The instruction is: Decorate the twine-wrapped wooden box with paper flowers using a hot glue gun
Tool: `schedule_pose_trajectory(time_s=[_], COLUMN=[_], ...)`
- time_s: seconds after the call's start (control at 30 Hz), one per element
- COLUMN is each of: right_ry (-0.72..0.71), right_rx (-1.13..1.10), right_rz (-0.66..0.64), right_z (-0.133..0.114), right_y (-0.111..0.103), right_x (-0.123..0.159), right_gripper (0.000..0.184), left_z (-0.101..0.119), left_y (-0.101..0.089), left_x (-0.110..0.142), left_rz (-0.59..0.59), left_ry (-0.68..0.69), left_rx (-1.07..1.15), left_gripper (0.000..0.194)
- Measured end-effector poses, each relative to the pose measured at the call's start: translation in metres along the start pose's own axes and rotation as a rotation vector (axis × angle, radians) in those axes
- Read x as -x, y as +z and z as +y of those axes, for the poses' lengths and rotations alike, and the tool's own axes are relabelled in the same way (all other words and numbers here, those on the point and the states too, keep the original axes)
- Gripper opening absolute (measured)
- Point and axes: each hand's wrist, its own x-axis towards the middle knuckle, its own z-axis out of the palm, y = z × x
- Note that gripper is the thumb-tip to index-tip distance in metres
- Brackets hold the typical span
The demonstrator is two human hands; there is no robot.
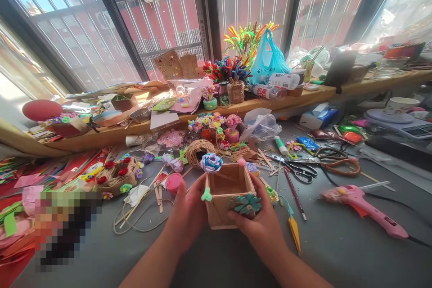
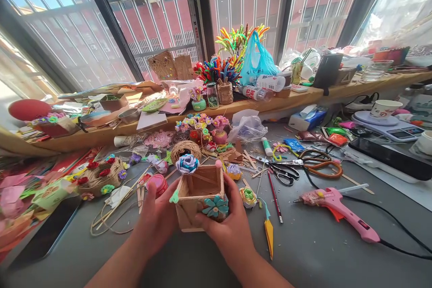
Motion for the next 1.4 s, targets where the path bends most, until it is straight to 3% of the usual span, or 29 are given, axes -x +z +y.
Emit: schedule_pose_trajectory(time_s=[0.1,0.23,0.3,0.4,0.67,0.77,0.87,1.07,1.17,1.3,1.37,1.4], right_ry=[0.055,0.018,0.058,0.131,0.066,0.019,-0.119,-0.388,-0.495,-0.551,-0.588,-0.618], right_rx=[-0.046,0.144,0.182,0.135,0.016,0.031,0.160,0.351,0.421,0.481,0.489,0.495], right_rz=[-0.022,-0.014,-0.001,0.034,0.238,0.183,0.029,-0.317,-0.423,-0.454,-0.459,-0.466], right_z=[0.004,0.015,0.021,0.025,0.005,-0.001,-0.001,0.005,0.006,0.006,0.005,0.005], right_y=[0.000,-0.002,-0.002,-0.003,-0.007,-0.009,-0.010,-0.005,0.001,0.007,0.008,0.008], right_x=[-0.002,-0.007,-0.009,-0.011,-0.011,-0.007,-0.002,0.010,0.015,0.020,0.024,0.026], right_gripper=[0.086,0.088,0.094,0.095,0.051,0.033,0.030,0.054,0.049,0.019,0.007,0.017], left_z=[-0.005,-0.020,-0.028,-0.037,-0.046,-0.047,-0.046,-0.043,-0.043,-0.049,-0.054,-0.056], left_y=[-0.017,-0.032,-0.036,-0.043,-0.063,-0.065,-0.065,-0.061,-0.061,-0.058,-0.048,-0.040], left_x=[-0.002,-0.009,-0.014,-0.023,-0.036,-0.037,-0.038,-0.036,-0.018,0.022,0.038,0.043], left_rz=[-0.004,0.216,0.271,0.251,0.299,0.300,0.317,0.385,0.495,0.680,0.677,0.653], left_ry=[0.132,0.254,0.280,0.304,0.320,0.331,0.355,0.369,0.375,0.416,0.383,0.349], left_rx=[-0.251,-0.624,-0.656,-0.594,-0.766,-0.778,-0.777,-0.633,-0.510,-0.367,-0.328,-0.291], left_gripper=[0.113,0.116,0.115,0.106,0.092,0.093,0.088,0.085,0.081,0.046,0.043,0.043])
